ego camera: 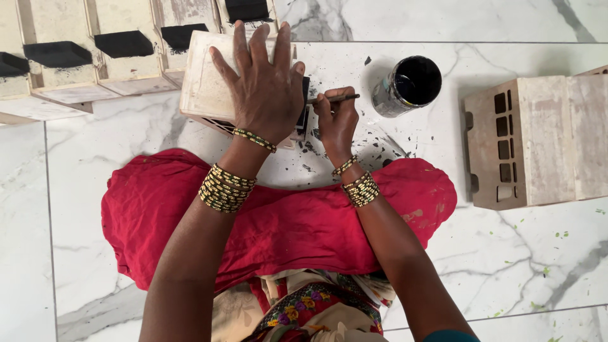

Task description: The person sits on the floor and paints small wooden house models black using a brush, dipping the brush into a jar of black paint and coating the roof and walls of each house, working through several houses one at a time.

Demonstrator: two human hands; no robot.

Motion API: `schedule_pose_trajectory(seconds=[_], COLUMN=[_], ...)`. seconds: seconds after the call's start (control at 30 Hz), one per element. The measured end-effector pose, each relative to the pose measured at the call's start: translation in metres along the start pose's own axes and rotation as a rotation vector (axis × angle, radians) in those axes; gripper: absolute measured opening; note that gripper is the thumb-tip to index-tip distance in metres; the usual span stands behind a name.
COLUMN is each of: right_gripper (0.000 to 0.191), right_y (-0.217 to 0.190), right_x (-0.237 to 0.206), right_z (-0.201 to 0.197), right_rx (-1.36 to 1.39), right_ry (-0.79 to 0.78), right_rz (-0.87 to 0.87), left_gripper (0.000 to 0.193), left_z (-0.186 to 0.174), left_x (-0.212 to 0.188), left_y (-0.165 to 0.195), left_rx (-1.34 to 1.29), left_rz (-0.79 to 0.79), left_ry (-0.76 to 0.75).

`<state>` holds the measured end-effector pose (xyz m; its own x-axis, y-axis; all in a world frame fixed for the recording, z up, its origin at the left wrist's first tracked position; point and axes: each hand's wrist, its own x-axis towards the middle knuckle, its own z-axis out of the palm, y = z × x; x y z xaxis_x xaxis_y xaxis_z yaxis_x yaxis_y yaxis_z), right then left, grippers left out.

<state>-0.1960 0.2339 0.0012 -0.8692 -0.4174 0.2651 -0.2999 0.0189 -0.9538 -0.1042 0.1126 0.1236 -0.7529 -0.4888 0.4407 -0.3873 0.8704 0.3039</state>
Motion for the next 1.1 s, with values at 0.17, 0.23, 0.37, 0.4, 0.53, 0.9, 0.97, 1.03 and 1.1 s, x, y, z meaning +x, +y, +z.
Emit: schedule_pose_trajectory(seconds=[0.17, 0.23, 0.37, 0.4, 0.53, 0.9, 0.97, 1.03, 1.1], right_gripper=[0.015, 0.015, 0.012, 0.011, 0.012, 0.012, 0.012, 0.013, 0.015], right_y=[-0.004, -0.007, -0.011, -0.012, -0.014, -0.016, -0.016, -0.015, -0.013], right_x=[-0.022, -0.031, -0.044, -0.046, -0.051, -0.039, -0.038, -0.036, -0.031], right_z=[-0.003, -0.005, -0.011, -0.013, -0.018, -0.047, -0.045, -0.04, -0.034], right_rx=[-0.009, -0.019, -0.069, -0.084, -0.108, 0.043, 0.132, 0.092, -0.072], right_ry=[-0.048, -0.07, -0.123, -0.136, -0.137, -0.097, -0.125, -0.127, -0.104], right_rz=[0.029, 0.029, 0.042, 0.033, 0.059, 0.107, 0.133, 0.124, 0.075], left_gripper=[0.056, 0.056, 0.055, 0.055, 0.056, 0.056, 0.056, 0.056, 0.057], left_z=[0.001, 0.002, 0.002, 0.002, 0.003, 0.0, 0.0, 0.0, 0.0], left_x=[-0.001, -0.001, -0.002, -0.002, -0.002, -0.001, -0.002, -0.003, -0.003], left_y=[-0.002, -0.003, -0.005, -0.005, -0.004, -0.009, -0.01, -0.01, -0.01], left_rx=[0.02, 0.02, 0.023, 0.02, 0.02, 0.006, 0.009, 0.005, 0.005], left_rz=[0.006, 0.011, 0.015, 0.017, 0.018, 0.006, -0.004, -0.008, -0.005], left_ry=[-0.006, -0.01, -0.014, -0.018, -0.03, -0.01, -0.013, -0.01, -0.007])
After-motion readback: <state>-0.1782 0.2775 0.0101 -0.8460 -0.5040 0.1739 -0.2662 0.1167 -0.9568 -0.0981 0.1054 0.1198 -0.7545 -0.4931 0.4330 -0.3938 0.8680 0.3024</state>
